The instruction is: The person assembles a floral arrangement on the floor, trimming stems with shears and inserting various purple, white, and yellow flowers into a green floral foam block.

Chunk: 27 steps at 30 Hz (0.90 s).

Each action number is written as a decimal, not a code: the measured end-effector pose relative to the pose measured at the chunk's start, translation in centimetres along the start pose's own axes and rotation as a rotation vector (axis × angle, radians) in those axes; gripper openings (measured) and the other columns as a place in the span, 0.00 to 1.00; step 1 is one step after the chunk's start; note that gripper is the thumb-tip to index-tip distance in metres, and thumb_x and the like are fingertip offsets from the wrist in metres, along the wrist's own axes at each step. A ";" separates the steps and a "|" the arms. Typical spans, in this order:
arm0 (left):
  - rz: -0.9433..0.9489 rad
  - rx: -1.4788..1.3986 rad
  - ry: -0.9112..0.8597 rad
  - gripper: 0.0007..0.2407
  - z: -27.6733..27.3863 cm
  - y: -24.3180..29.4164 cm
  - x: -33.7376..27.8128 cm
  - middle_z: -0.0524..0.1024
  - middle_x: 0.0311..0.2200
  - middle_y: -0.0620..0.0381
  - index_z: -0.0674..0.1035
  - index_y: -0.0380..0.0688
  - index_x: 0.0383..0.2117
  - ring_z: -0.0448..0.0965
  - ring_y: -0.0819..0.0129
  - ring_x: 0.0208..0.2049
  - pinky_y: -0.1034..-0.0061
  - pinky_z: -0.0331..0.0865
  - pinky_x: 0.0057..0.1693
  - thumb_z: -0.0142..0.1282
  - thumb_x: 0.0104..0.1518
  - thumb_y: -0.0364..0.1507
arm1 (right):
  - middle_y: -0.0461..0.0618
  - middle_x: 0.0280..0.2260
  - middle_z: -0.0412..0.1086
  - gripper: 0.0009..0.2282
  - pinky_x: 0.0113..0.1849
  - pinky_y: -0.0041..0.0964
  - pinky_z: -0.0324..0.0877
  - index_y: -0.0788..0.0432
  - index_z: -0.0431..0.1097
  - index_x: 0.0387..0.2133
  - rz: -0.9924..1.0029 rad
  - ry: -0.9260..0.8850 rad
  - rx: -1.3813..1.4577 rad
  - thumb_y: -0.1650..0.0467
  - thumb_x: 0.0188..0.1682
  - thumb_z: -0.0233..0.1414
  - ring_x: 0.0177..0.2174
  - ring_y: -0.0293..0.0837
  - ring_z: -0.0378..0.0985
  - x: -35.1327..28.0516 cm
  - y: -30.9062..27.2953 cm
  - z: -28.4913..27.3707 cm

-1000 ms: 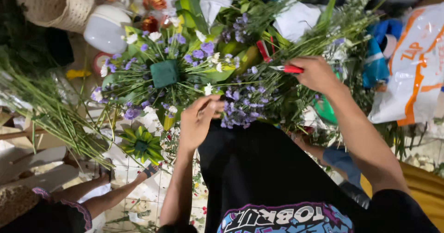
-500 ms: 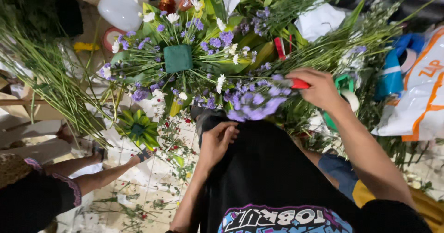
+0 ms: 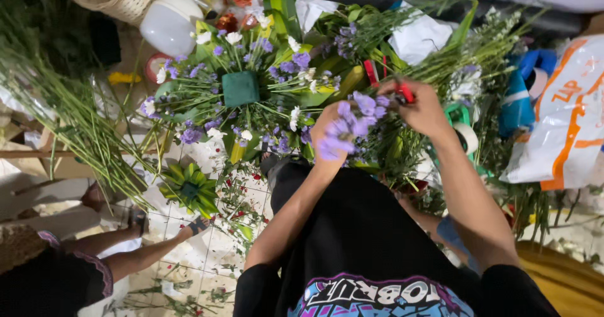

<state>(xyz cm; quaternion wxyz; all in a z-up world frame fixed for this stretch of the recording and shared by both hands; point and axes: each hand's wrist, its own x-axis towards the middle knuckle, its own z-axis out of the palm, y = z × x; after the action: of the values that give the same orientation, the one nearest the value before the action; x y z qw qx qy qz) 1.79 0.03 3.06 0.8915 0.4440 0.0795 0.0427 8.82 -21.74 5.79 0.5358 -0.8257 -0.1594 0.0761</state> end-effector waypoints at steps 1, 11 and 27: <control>0.045 0.109 0.045 0.07 -0.5 -2.1 0.0 0.83 0.33 0.58 0.82 0.43 0.43 0.81 0.75 0.33 0.78 0.73 0.49 0.61 0.61 0.29 | 0.59 0.39 0.77 0.10 0.49 0.48 0.67 0.59 0.78 0.39 -0.024 0.010 0.024 0.78 0.44 0.59 0.41 0.56 0.79 0.2 -0.9 0.3; 0.128 0.842 -0.164 0.12 -2.6 -7.6 -1.6 0.79 0.48 0.46 0.79 0.38 0.49 0.77 0.56 0.53 0.58 0.62 0.66 0.53 0.64 0.30 | 0.59 0.38 0.74 0.09 0.48 0.40 0.68 0.63 0.74 0.41 -0.094 0.298 0.159 0.81 0.48 0.56 0.40 0.48 0.77 1.9 1.7 -0.8; 0.309 0.763 0.185 0.08 -2.0 -3.6 -0.6 0.76 0.16 0.44 0.80 0.43 0.23 0.79 0.41 0.22 0.64 0.70 0.31 0.61 0.55 0.32 | 0.66 0.44 0.73 0.09 0.53 0.53 0.68 0.66 0.75 0.41 -0.100 0.069 0.177 0.77 0.47 0.58 0.45 0.58 0.76 -2.4 0.5 6.1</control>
<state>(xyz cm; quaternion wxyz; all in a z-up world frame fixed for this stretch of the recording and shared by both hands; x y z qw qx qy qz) 0.87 -0.63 -0.96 0.6355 0.7432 0.1016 0.1830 4.86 -17.54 2.66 0.6150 -0.7682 -0.1747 0.0345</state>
